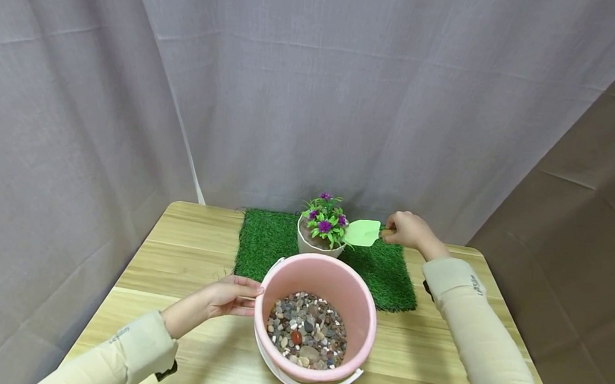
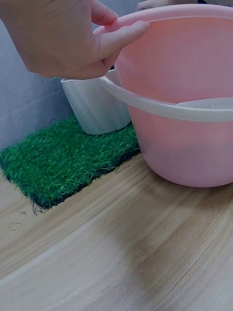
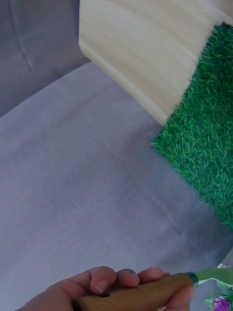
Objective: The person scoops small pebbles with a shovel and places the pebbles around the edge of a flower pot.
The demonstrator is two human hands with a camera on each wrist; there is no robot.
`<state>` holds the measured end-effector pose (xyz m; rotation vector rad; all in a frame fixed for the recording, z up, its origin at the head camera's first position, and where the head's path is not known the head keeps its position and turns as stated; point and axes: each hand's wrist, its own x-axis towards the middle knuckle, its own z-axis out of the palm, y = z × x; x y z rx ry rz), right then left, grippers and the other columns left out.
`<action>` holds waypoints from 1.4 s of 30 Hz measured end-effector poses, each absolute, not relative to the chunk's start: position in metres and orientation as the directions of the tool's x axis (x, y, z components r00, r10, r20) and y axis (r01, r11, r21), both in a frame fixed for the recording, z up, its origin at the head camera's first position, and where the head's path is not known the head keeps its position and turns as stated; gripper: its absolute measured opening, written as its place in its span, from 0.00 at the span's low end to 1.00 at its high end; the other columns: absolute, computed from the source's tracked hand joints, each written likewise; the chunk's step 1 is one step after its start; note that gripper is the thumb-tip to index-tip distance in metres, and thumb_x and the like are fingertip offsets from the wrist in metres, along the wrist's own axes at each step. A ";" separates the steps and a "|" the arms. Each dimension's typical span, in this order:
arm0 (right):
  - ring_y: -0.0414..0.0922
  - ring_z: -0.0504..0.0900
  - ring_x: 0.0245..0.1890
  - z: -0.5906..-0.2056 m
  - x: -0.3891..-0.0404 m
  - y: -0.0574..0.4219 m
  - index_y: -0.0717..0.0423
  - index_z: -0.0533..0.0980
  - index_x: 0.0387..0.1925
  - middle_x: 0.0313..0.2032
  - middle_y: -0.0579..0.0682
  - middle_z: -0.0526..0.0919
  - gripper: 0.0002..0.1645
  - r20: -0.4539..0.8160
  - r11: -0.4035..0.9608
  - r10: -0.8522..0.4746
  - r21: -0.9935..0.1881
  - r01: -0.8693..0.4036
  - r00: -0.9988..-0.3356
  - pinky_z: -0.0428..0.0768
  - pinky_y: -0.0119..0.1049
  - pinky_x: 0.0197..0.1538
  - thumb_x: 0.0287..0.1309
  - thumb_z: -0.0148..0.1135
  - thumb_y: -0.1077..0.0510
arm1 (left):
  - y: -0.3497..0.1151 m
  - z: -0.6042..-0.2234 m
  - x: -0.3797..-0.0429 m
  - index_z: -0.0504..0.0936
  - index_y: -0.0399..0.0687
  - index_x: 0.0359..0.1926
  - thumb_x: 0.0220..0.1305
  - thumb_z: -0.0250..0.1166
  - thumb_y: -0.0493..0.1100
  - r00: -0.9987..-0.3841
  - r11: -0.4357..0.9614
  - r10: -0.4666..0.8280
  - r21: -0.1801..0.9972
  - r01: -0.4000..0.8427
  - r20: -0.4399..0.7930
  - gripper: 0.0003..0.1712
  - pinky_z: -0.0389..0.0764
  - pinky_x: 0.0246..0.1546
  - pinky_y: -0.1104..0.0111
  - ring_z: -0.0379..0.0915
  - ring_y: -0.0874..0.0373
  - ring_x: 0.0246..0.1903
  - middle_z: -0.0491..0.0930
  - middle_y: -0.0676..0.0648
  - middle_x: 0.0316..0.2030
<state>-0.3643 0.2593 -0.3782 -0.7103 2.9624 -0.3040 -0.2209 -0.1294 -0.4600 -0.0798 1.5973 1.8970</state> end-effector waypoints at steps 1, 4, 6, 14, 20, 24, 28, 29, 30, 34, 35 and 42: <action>0.37 0.53 0.15 -0.377 -0.363 0.259 0.47 0.57 0.11 0.12 0.41 0.54 0.26 -0.033 0.876 -0.454 -0.200 -0.439 -0.890 0.54 0.26 0.21 0.52 0.64 0.59 | -0.130 -0.459 -0.221 0.72 0.29 0.51 0.64 0.58 0.34 -0.788 -0.050 0.434 0.861 -0.506 -0.437 0.17 0.88 0.39 0.70 0.81 0.64 0.27 0.82 0.49 0.28; 0.38 0.52 0.16 -0.373 -0.361 0.258 0.47 0.56 0.11 0.13 0.41 0.53 0.27 -0.037 0.883 -0.450 -0.171 -0.438 -0.892 0.52 0.27 0.21 0.52 0.64 0.60 | -0.130 -0.457 -0.221 0.73 0.29 0.51 0.64 0.58 0.34 -0.787 -0.051 0.436 0.860 -0.507 -0.437 0.16 0.88 0.39 0.71 0.81 0.64 0.27 0.82 0.50 0.28; 0.38 0.52 0.16 -0.371 -0.359 0.258 0.47 0.56 0.12 0.13 0.41 0.53 0.27 -0.034 0.885 -0.448 -0.157 -0.438 -0.893 0.52 0.27 0.21 0.52 0.64 0.60 | -0.130 -0.456 -0.221 0.73 0.29 0.51 0.64 0.58 0.34 -0.787 -0.051 0.434 0.860 -0.508 -0.439 0.16 0.88 0.39 0.71 0.81 0.64 0.27 0.82 0.49 0.28; 0.40 0.58 0.18 -0.351 -0.344 0.267 0.51 0.65 0.15 0.16 0.44 0.60 0.17 -0.003 0.888 -0.444 -0.134 -0.440 -0.896 0.56 0.29 0.22 0.51 0.63 0.60 | -0.130 -0.458 -0.221 0.70 0.27 0.53 0.64 0.57 0.34 -0.787 -0.040 0.428 0.861 -0.507 -0.444 0.19 0.88 0.39 0.71 0.80 0.64 0.27 0.82 0.49 0.28; 0.39 0.64 0.18 -0.332 -0.328 0.273 0.56 0.77 0.21 0.17 0.44 0.72 0.06 0.043 0.846 -0.496 -0.201 -0.494 -0.867 0.64 0.28 0.22 0.49 0.65 0.60 | -0.129 -0.457 -0.221 0.69 0.26 0.54 0.63 0.58 0.34 -0.795 -0.037 0.412 0.864 -0.503 -0.445 0.21 0.88 0.40 0.69 0.80 0.64 0.27 0.81 0.49 0.27; 0.37 0.68 0.19 -0.323 -0.317 0.272 0.57 0.81 0.28 0.21 0.44 0.79 0.04 0.070 0.818 -0.531 -0.220 -0.532 -0.845 0.69 0.28 0.23 0.48 0.67 0.60 | -0.128 -0.455 -0.221 0.69 0.26 0.54 0.63 0.58 0.34 -0.798 -0.032 0.396 0.861 -0.507 -0.455 0.21 0.88 0.40 0.69 0.80 0.64 0.26 0.81 0.49 0.27; 0.37 0.68 0.20 -0.319 -0.303 0.265 0.57 0.81 0.30 0.21 0.43 0.78 0.06 0.081 0.794 -0.554 -0.247 -0.555 -0.829 0.71 0.28 0.24 0.48 0.68 0.59 | -0.127 -0.456 -0.219 0.71 0.27 0.53 0.64 0.58 0.34 -0.800 -0.041 0.397 0.862 -0.505 -0.450 0.19 0.88 0.40 0.69 0.80 0.64 0.26 0.81 0.50 0.26; 0.37 0.68 0.20 -0.319 -0.300 0.263 0.57 0.81 0.30 0.21 0.43 0.78 0.05 0.079 0.789 -0.559 -0.257 -0.558 -0.826 0.71 0.27 0.23 0.48 0.68 0.60 | -0.127 -0.456 -0.219 0.71 0.27 0.53 0.64 0.58 0.34 -0.800 -0.041 0.399 0.862 -0.505 -0.449 0.19 0.88 0.40 0.70 0.80 0.64 0.26 0.81 0.50 0.26; 0.36 0.68 0.20 -0.319 -0.298 0.262 0.56 0.81 0.30 0.21 0.42 0.78 0.05 0.076 0.783 -0.563 -0.268 -0.561 -0.823 0.71 0.27 0.23 0.49 0.68 0.60 | -0.127 -0.455 -0.219 0.71 0.28 0.53 0.64 0.58 0.34 -0.799 -0.043 0.401 0.862 -0.505 -0.448 0.18 0.88 0.40 0.70 0.80 0.64 0.26 0.81 0.50 0.26; 0.33 0.66 0.19 -0.321 -0.289 0.251 0.55 0.81 0.30 0.20 0.40 0.76 0.05 0.058 0.740 -0.618 -0.296 -0.604 -0.784 0.71 0.25 0.22 0.49 0.68 0.60 | -0.127 -0.455 -0.219 0.71 0.28 0.53 0.64 0.58 0.35 -0.798 -0.043 0.399 0.860 -0.508 -0.451 0.19 0.88 0.40 0.70 0.80 0.65 0.26 0.81 0.50 0.27; 0.32 0.66 0.19 -0.323 -0.287 0.247 0.54 0.81 0.30 0.20 0.39 0.76 0.05 0.058 0.724 -0.638 -0.297 -0.623 -0.768 0.71 0.24 0.22 0.49 0.68 0.60 | -0.127 -0.455 -0.219 0.71 0.28 0.53 0.64 0.58 0.35 -0.799 -0.045 0.400 0.860 -0.508 -0.450 0.19 0.88 0.39 0.70 0.80 0.65 0.26 0.81 0.50 0.27; 0.28 0.59 0.18 -0.335 -0.268 0.220 0.51 0.80 0.28 0.17 0.36 0.66 0.05 0.020 0.611 -0.762 -0.311 -0.728 -0.648 0.68 0.21 0.22 0.47 0.66 0.63 | -0.128 -0.453 -0.217 0.72 0.30 0.51 0.64 0.57 0.34 -0.800 -0.056 0.401 0.860 -0.508 -0.446 0.16 0.88 0.39 0.70 0.80 0.64 0.27 0.81 0.50 0.27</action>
